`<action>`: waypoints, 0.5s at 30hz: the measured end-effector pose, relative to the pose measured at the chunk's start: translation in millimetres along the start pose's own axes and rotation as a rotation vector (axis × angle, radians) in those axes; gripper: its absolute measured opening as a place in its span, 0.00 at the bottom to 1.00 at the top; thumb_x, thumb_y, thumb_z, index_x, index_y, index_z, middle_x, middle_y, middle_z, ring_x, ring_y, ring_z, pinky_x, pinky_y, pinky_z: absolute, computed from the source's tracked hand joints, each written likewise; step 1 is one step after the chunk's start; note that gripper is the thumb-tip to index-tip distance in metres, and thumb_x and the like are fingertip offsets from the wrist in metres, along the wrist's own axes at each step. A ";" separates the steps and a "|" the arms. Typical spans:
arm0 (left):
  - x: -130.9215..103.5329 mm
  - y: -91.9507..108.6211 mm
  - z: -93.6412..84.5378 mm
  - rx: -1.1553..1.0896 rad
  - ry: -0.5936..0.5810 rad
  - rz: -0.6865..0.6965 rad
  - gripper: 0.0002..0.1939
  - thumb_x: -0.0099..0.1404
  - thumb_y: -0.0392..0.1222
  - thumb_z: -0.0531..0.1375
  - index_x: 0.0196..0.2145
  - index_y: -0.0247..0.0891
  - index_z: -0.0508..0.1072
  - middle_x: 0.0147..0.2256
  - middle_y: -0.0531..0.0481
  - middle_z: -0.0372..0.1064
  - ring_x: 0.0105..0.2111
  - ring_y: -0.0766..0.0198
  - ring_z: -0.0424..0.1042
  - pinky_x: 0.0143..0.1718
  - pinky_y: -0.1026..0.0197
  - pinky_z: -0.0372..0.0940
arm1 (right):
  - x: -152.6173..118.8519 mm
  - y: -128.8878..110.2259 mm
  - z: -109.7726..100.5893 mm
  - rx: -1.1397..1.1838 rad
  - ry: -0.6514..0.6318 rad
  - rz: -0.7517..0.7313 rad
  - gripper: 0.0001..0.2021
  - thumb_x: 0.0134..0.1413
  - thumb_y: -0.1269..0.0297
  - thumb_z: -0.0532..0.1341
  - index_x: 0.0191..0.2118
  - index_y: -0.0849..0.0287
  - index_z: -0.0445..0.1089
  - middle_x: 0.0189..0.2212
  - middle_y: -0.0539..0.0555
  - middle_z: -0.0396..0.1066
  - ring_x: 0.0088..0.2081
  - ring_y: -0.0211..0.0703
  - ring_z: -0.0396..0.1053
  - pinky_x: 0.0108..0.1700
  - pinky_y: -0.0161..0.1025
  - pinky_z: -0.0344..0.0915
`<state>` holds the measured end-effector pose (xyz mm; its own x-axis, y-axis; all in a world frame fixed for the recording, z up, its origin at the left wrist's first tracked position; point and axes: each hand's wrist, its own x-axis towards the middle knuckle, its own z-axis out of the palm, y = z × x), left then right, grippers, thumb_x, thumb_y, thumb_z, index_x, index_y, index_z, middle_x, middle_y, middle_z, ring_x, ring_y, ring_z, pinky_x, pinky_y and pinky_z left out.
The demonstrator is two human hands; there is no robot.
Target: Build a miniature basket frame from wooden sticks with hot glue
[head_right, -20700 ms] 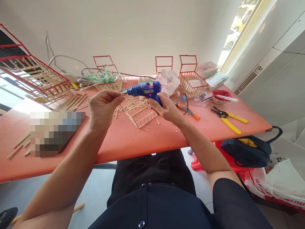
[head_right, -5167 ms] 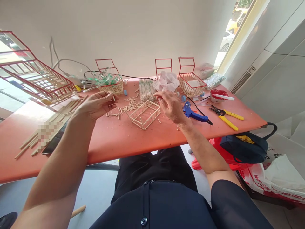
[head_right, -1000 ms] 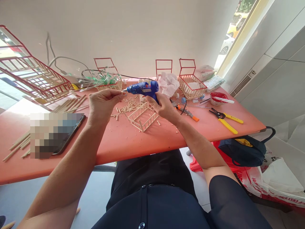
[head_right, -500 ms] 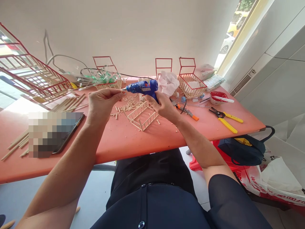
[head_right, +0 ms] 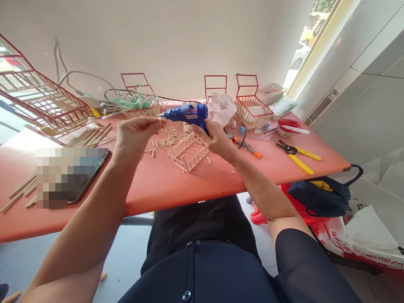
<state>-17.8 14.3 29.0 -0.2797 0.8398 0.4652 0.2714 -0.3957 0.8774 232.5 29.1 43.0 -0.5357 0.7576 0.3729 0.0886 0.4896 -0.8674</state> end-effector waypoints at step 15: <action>0.1 -1.9 -0.5 0.009 0.041 0.047 0.06 0.54 0.38 0.73 0.32 0.43 0.87 0.32 0.50 0.82 0.34 0.62 0.77 0.39 0.60 0.73 | 0.2 -0.1 3.2 0.026 0.023 -0.028 0.30 0.63 0.28 0.62 0.36 0.55 0.63 0.28 0.48 0.62 0.27 0.35 0.57 0.27 0.36 0.54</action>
<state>-18.8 15.0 27.4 -0.3036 0.8044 0.5107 0.2931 -0.4311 0.8534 229.7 27.8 42.1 -0.5181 0.7537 0.4045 0.0520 0.4998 -0.8646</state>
